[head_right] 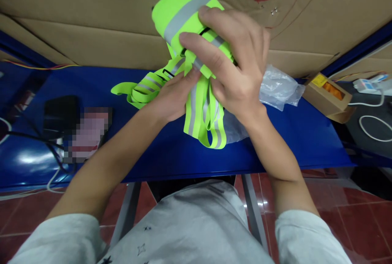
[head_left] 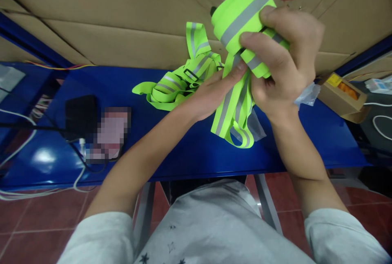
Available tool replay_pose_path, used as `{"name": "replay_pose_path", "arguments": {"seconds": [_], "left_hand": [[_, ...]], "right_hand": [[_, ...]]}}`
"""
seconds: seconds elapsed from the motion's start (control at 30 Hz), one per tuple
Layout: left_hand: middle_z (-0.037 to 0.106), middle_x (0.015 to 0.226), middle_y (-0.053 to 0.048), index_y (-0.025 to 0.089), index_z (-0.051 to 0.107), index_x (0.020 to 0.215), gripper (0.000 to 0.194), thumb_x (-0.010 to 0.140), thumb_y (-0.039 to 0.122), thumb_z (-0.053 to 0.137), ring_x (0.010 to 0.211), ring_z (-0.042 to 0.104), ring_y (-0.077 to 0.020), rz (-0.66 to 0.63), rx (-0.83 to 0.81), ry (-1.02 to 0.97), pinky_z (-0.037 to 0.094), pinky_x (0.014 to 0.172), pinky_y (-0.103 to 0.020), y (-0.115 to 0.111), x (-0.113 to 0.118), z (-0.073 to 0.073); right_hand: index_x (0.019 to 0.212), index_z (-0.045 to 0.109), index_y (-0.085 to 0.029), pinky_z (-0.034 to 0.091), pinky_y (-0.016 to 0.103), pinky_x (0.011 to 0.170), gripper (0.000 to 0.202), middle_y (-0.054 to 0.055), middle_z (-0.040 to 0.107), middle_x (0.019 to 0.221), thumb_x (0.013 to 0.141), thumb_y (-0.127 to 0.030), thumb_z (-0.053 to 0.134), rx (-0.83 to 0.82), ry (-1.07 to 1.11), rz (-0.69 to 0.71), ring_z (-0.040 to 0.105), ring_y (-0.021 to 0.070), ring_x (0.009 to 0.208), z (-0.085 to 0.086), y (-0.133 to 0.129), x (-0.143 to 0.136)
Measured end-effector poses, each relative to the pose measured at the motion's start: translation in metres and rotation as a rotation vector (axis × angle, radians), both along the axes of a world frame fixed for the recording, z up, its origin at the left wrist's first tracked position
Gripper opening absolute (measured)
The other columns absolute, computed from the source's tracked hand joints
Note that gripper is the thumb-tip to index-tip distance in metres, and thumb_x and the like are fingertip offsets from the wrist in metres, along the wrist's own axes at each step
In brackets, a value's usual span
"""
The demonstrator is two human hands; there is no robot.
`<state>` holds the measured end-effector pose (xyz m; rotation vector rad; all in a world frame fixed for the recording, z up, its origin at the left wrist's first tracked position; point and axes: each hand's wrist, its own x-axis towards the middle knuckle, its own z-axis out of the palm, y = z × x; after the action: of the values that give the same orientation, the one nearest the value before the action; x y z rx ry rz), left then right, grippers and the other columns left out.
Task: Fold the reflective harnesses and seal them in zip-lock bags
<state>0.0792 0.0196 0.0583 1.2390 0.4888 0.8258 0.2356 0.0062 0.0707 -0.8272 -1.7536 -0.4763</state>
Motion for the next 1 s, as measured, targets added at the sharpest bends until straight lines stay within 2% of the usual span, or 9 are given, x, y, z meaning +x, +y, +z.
{"name": "replay_pose_path", "arguments": {"seconds": [0.1,0.2,0.37,0.47,0.57,0.63,0.83,0.93,1.0], "left_hand": [[0.077,0.115,0.0,0.017,0.071,0.117,0.028,0.108,0.032,0.049,0.141,0.06,-0.0243,-0.035,0.022,-0.121,0.049,0.115,-0.036,0.002,0.0,-0.01],[0.079,0.114,-0.004,0.018,0.072,0.111,0.024,0.1,0.039,0.067,0.131,0.067,-0.0264,-0.103,0.018,-0.202,0.052,0.113,-0.038,0.005,0.001,-0.018],[0.078,0.11,-0.003,0.022,0.072,0.109,0.018,0.094,0.031,0.069,0.129,0.067,-0.027,-0.032,-0.015,-0.164,0.052,0.111,-0.041,0.002,0.007,-0.02],[0.078,0.101,-0.002,0.021,0.073,0.104,0.019,0.087,0.023,0.067,0.112,0.072,-0.0245,-0.047,-0.051,-0.113,0.057,0.1,-0.038,0.0,0.008,-0.019],[0.077,0.094,0.0,0.02,0.074,0.099,0.027,0.073,0.013,0.073,0.102,0.072,-0.022,-0.029,-0.005,-0.083,0.057,0.093,-0.034,0.0,0.006,-0.019],[0.077,0.089,0.0,0.019,0.074,0.092,0.023,0.071,0.011,0.072,0.096,0.072,-0.0219,-0.009,0.025,-0.055,0.058,0.089,-0.034,0.002,0.004,-0.018],[0.078,0.083,-0.003,0.019,0.076,0.086,0.014,0.075,0.015,0.07,0.073,0.071,-0.0203,-0.133,-0.001,-0.015,0.061,0.071,-0.034,0.011,-0.017,0.003],[0.079,0.091,-0.002,0.02,0.077,0.097,0.024,0.075,0.012,0.074,0.082,0.075,-0.0228,-0.183,0.058,-0.007,0.062,0.075,-0.034,0.009,-0.038,0.02],[0.078,0.092,-0.001,0.019,0.077,0.105,0.033,0.072,0.013,0.079,0.095,0.077,-0.0271,-0.107,0.022,0.011,0.063,0.087,-0.037,0.004,-0.051,0.029]], "right_hand": [[0.122,0.074,-0.039,0.054,0.05,0.11,0.028,0.001,0.074,0.128,0.106,-0.041,0.052,0.126,-0.024,-0.107,0.069,0.0278,0.123,-0.001,0.0,-0.003],[0.127,0.073,-0.036,0.056,0.045,0.104,0.032,0.003,0.076,0.127,0.101,-0.028,0.057,0.197,-0.03,-0.109,0.071,0.0251,0.118,-0.002,0.002,-0.003],[0.129,0.071,-0.042,0.057,0.047,0.105,0.036,0.001,0.075,0.124,0.101,-0.032,0.051,0.236,-0.043,-0.123,0.07,0.0275,0.123,-0.006,0.009,-0.001],[0.124,0.073,-0.044,0.057,0.05,0.107,0.037,0.002,0.074,0.121,0.102,-0.037,0.044,0.176,-0.024,-0.116,0.069,0.0289,0.127,-0.008,0.01,-0.002],[0.126,0.071,-0.045,0.058,0.05,0.106,0.038,0.001,0.071,0.123,0.101,-0.034,0.045,0.106,-0.019,-0.042,0.07,0.0273,0.123,-0.008,0.011,-0.001],[0.131,0.068,-0.045,0.058,0.049,0.106,0.04,0.001,0.071,0.123,0.1,-0.032,0.048,0.106,-0.043,0.031,0.069,0.0259,0.121,-0.007,0.014,0.004],[0.141,0.064,-0.049,0.056,0.049,0.112,0.041,-0.002,0.072,0.126,0.102,-0.042,0.053,0.089,-0.179,0.207,0.067,0.0274,0.125,0.006,0.011,0.02],[0.143,0.063,-0.049,0.057,0.046,0.11,0.044,-0.003,0.074,0.126,0.1,-0.04,0.059,0.119,-0.277,0.219,0.068,0.0273,0.125,0.018,-0.002,0.02],[0.14,0.064,-0.051,0.056,0.046,0.111,0.043,-0.004,0.075,0.127,0.1,-0.035,0.057,0.082,-0.316,0.186,0.067,0.0266,0.127,0.024,-0.011,0.017]]}}
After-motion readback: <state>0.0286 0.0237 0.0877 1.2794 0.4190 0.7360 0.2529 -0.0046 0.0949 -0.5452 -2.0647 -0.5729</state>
